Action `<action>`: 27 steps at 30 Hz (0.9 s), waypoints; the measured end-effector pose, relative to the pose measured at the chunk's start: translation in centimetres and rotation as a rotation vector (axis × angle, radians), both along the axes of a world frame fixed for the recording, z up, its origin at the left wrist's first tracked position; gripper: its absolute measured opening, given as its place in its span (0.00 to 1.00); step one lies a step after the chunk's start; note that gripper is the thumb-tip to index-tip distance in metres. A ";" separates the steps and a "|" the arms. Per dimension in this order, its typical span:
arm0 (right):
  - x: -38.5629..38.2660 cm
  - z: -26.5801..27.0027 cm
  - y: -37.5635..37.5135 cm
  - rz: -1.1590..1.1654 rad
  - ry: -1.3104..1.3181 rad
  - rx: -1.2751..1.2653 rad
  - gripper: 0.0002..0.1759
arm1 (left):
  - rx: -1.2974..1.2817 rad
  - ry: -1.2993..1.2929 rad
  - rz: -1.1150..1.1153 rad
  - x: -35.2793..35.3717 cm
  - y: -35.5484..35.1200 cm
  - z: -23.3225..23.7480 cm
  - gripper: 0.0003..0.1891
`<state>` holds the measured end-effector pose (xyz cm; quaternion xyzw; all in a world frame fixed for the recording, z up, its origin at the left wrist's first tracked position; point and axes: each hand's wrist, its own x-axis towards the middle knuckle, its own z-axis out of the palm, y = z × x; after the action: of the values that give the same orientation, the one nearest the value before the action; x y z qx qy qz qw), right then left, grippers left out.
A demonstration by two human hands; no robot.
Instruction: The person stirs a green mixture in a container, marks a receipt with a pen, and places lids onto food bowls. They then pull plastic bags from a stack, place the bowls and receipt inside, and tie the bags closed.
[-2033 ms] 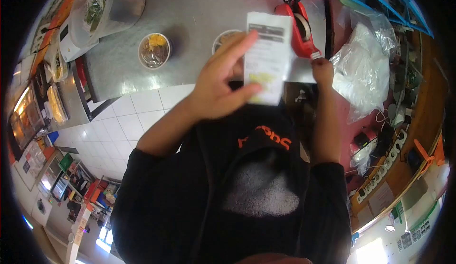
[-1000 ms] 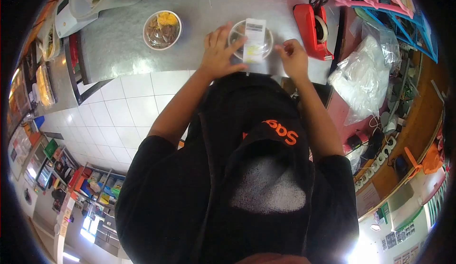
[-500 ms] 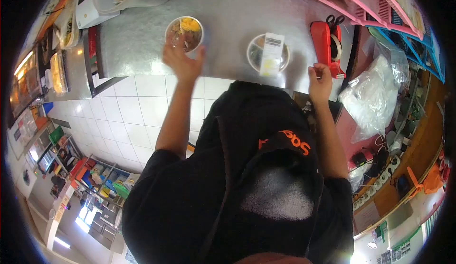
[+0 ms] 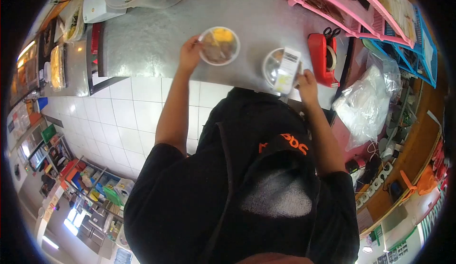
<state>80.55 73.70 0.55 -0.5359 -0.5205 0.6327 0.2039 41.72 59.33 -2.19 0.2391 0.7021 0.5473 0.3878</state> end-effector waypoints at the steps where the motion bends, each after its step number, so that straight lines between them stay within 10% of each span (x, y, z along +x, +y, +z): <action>1: 0.8 1.9 0.1 -0.016 -0.010 -0.049 0.10 | -0.024 -0.018 -0.078 1.7 0.3 -0.2 0.14; 7: -1.7 7.3 0.2 0.084 -0.076 -0.024 0.10 | -0.013 -0.146 -0.328 12.6 2.7 0.9 0.16; 9: -2.3 5.5 0.2 0.283 -0.423 0.368 0.12 | 0.046 -0.107 -0.328 14.4 2.6 -1.6 0.17; 11: -3.4 7.0 0.0 0.156 -0.378 0.025 0.15 | -0.019 -0.260 -0.252 14.3 3.1 0.8 0.27; 18: 7.1 9.4 -1.6 -0.162 -0.058 0.397 0.12 | 0.021 0.119 -0.471 15.4 5.1 5.7 0.41; 23: 26.9 6.3 3.6 -0.800 -0.758 1.041 0.19 | 0.018 0.339 -0.389 16.5 5.3 5.8 0.40; 27: 36.6 8.6 3.6 -0.998 -1.124 0.723 0.25 | 0.112 0.473 -0.085 13.5 4.0 6.3 0.35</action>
<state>117.17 77.28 9.13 -0.8410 -0.4171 -0.0999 0.3298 55.21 63.31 4.09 0.4111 0.7313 0.4971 0.2215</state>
